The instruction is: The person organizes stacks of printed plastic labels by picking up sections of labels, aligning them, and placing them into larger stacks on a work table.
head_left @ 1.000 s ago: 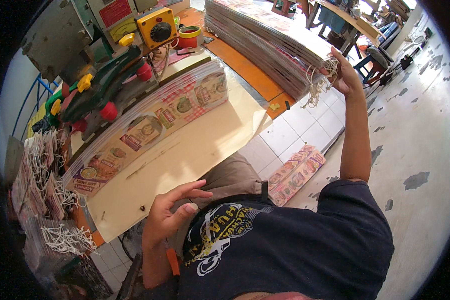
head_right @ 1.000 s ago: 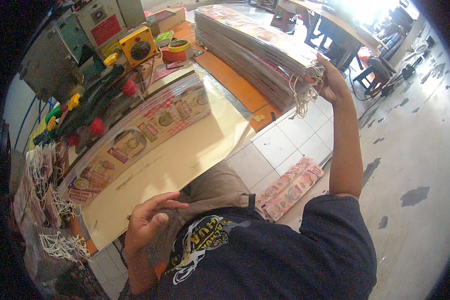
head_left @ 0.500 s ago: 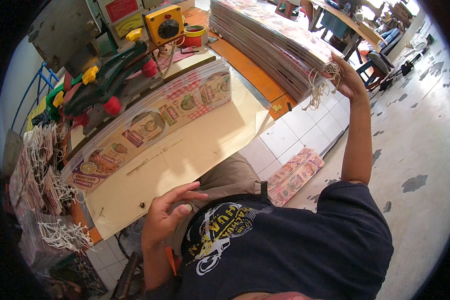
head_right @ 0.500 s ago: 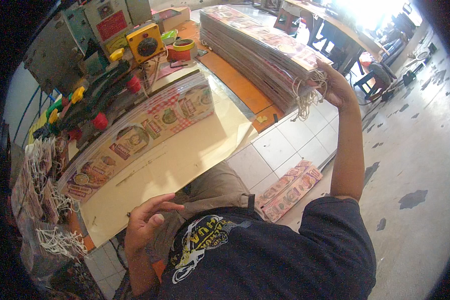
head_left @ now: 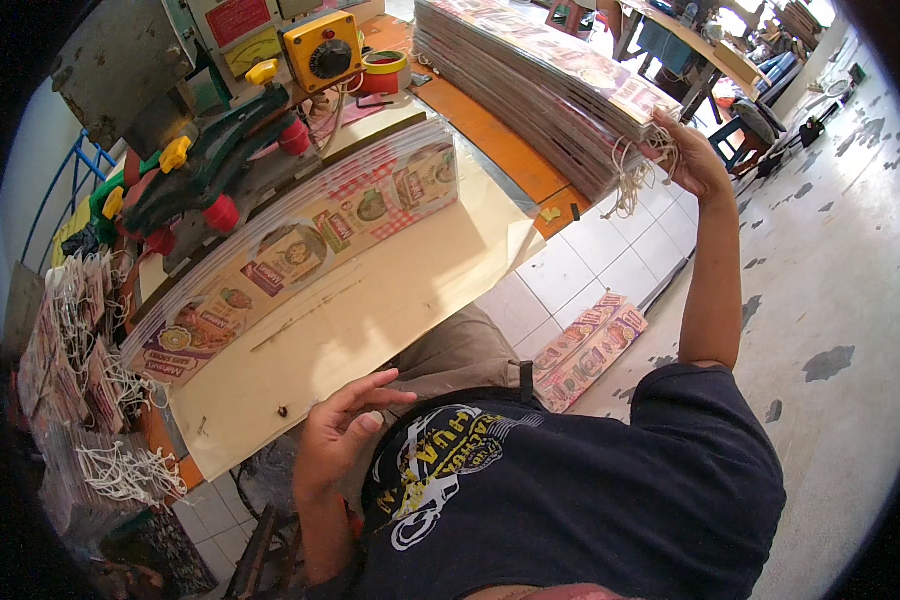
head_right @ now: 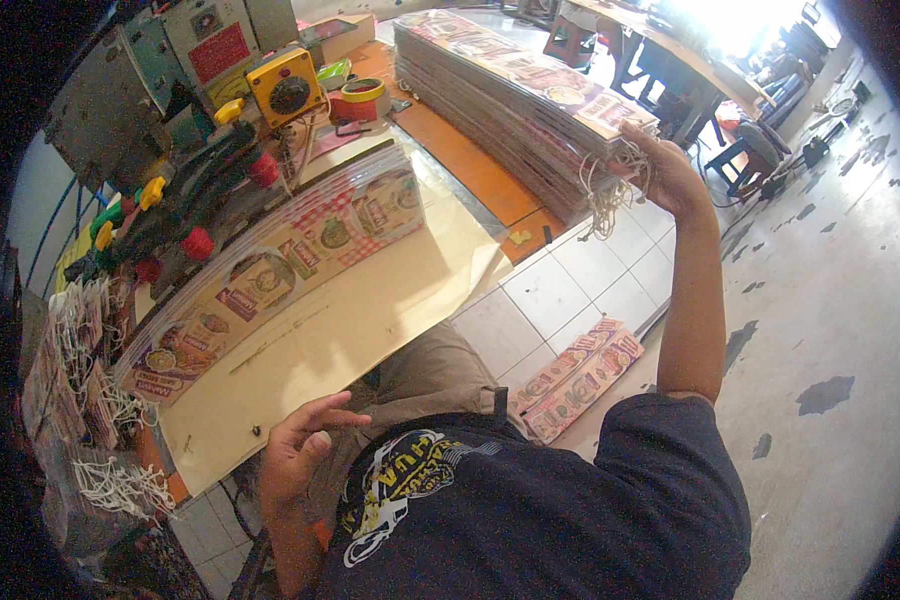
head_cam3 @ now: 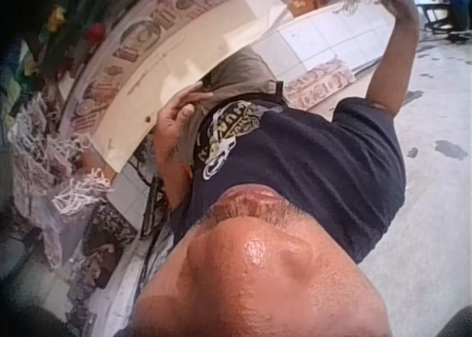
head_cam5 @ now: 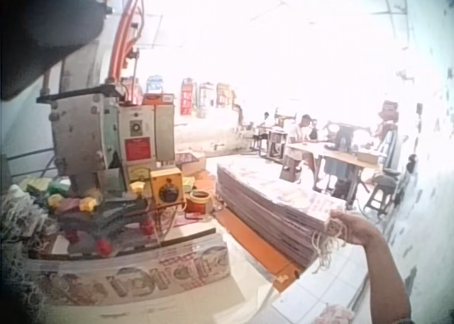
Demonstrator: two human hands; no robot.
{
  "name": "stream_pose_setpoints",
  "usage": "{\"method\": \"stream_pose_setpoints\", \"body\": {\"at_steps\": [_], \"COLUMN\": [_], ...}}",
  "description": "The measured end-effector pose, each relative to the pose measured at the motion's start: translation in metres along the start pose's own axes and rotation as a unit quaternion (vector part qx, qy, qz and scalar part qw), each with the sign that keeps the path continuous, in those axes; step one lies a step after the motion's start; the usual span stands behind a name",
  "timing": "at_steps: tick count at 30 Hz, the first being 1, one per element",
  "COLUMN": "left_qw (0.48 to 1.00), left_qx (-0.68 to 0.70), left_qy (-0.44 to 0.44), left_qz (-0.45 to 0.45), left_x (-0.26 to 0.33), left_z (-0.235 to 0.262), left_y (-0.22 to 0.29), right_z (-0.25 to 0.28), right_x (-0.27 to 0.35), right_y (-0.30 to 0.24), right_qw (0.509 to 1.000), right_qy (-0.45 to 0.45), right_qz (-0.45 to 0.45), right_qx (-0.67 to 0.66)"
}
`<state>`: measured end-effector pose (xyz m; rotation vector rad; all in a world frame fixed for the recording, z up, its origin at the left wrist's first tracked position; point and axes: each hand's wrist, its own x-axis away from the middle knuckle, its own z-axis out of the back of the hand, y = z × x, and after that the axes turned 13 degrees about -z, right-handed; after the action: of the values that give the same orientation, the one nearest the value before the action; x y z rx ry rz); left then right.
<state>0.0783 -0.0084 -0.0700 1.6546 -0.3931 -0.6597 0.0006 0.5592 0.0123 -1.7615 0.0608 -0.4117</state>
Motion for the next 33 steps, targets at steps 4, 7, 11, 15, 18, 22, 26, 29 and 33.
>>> {"method": "stream_pose_setpoints", "body": {"at_steps": [4,7,11,15,18,22,26,29,33], "left_qw": [1.0,1.0,1.0,1.0,1.0,1.0,1.0,1.0,1.0], "left_qx": [-0.028,-0.028,0.001,0.01,0.01,0.005,0.009,0.015,0.015], "left_qy": [0.012,0.012,0.003,0.003,0.003,0.003,0.003,0.006,0.009], "left_qz": [0.0,-0.008,-0.014,-0.006,-0.003,0.002,-0.003,-0.004,0.0], "left_x": [0.001,0.001,0.003,0.003,0.003,0.002,0.002,0.001,0.001], "left_z": [-0.002,-0.001,0.002,0.002,0.002,0.002,0.003,0.003,0.002], "left_y": [-0.003,-0.004,-0.008,-0.007,-0.006,-0.005,-0.01,-0.012,-0.012], "right_z": [-0.005,-0.007,-0.007,-0.007,-0.004,-0.001,-0.009,-0.009,-0.008], "right_x": [0.003,0.002,0.005,0.007,0.013,0.015,0.025,0.027,0.023], "right_y": [-0.005,-0.002,0.004,0.009,0.014,0.022,0.015,0.013,0.015], "right_qw": [0.999,1.0,0.998,0.996,0.996,0.998,0.995,0.99,0.988], "right_qy": [0.024,0.009,0.002,-0.017,-0.037,-0.024,-0.01,0.002,0.032], "right_qz": [-0.003,0.018,0.017,0.025,0.03,0.063,0.057,0.054,0.061], "right_qx": [0.036,-0.005,-0.061,-0.079,-0.078,-0.012,0.079,0.129,0.139]}}
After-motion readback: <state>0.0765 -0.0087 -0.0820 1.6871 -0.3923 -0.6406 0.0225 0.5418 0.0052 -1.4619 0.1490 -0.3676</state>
